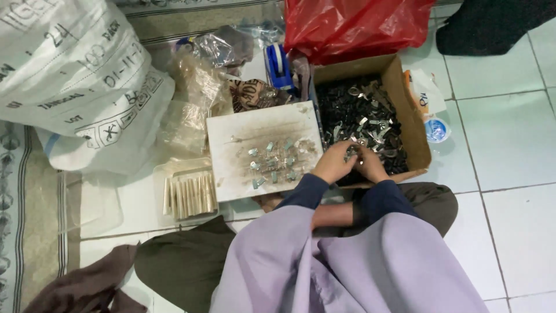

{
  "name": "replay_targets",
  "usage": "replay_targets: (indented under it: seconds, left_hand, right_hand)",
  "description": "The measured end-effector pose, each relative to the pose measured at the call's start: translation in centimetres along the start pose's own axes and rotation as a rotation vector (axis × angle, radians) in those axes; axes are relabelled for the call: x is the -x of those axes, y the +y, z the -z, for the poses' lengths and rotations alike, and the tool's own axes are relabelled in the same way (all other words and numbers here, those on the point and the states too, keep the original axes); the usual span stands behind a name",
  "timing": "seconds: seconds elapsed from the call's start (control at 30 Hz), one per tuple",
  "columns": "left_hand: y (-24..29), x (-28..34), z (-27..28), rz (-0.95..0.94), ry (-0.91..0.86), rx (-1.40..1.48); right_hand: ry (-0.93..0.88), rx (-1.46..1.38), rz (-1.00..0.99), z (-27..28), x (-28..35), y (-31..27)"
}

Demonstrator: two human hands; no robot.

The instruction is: Sorting and arranging small metal clips from a box onto a white board for inspection or assembly

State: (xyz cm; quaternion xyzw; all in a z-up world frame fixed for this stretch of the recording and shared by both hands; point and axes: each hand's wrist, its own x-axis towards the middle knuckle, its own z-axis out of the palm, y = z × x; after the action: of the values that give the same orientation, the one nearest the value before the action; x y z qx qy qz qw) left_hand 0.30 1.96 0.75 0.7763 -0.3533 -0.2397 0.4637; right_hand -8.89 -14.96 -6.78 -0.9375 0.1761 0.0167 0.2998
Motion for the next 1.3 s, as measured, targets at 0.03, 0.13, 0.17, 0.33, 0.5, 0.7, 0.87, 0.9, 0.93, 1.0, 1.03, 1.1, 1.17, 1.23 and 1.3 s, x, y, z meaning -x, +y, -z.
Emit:
replay_targets:
  seconds: [0.03, 0.13, 0.17, 0.33, 0.5, 0.7, 0.87, 0.9, 0.93, 1.0, 1.03, 1.1, 1.17, 1.23, 1.3]
  left_hand:
    - [-1.0, -1.4, -1.7, -0.006, -0.011, -0.001]
    - [-4.3, -4.9, -6.7, 0.061, -0.074, -0.092]
    - [-5.6, -5.8, -8.1, 0.114, -0.109, -0.162]
    - [-10.3, -6.1, -11.8, 0.26, -0.223, -0.379]
    - [-9.3, -4.0, -10.8, 0.271, -0.279, -0.558]
    - [-9.8, -3.4, -12.0, 0.137, -0.227, -0.848]
    - [-15.0, -4.4, -16.0, 0.066, -0.113, -0.912]
    - [-15.8, -4.7, -16.6, 0.067, -0.125, -0.891]
    - [-15.6, -4.8, -16.4, 0.066, -0.124, -0.891]
    - [-15.1, -4.7, -16.3, 0.091, -0.158, -0.894]
    - [-14.6, -4.7, -15.8, 0.09, -0.157, -0.893]
    - [-13.5, -4.6, -14.8, 0.085, -0.177, -0.854]
    - [-14.1, -4.5, -15.1, 0.1, -0.122, -0.862]
    - [-13.2, -4.2, -14.1, 0.114, -0.069, -0.87]
    - [-10.8, -3.7, -11.9, 0.155, -0.059, -0.593]
  right_hand:
    - [0.007, -0.002, -0.01, -1.3, -0.5, 1.0]
    - [0.01, 1.221, 0.325, -4.2, -1.2, 3.3]
    - [-0.082, 0.774, 0.143, -4.5, -1.0, 3.5]
    - [-0.176, 0.498, -0.025, -4.9, -0.3, 2.3]
    - [-0.087, 0.583, -0.013, -4.0, -0.5, -0.2]
    - [-0.139, 0.483, -0.065, -3.6, -1.2, 0.0]
    - [-0.167, 0.441, -0.13, -3.0, -0.8, -0.6]
    - [-0.167, 0.436, -0.136, -2.5, -0.7, -1.1]
    - [-0.165, 0.437, -0.136, -2.4, -0.7, -1.2]
    - [-0.197, 0.519, -0.124, -2.3, -0.7, -1.6]
    - [-0.196, 0.52, -0.125, -2.7, -0.8, -1.1]
    - [-0.199, 0.557, -0.121, -3.5, -1.1, -0.1]
    - [-0.181, 0.496, -0.132, -2.6, -0.7, -1.0]
    - [-0.163, 0.435, -0.143, -1.8, -0.5, -1.5]
    - [-0.112, 0.191, -0.217, -1.1, -0.3, -1.8]
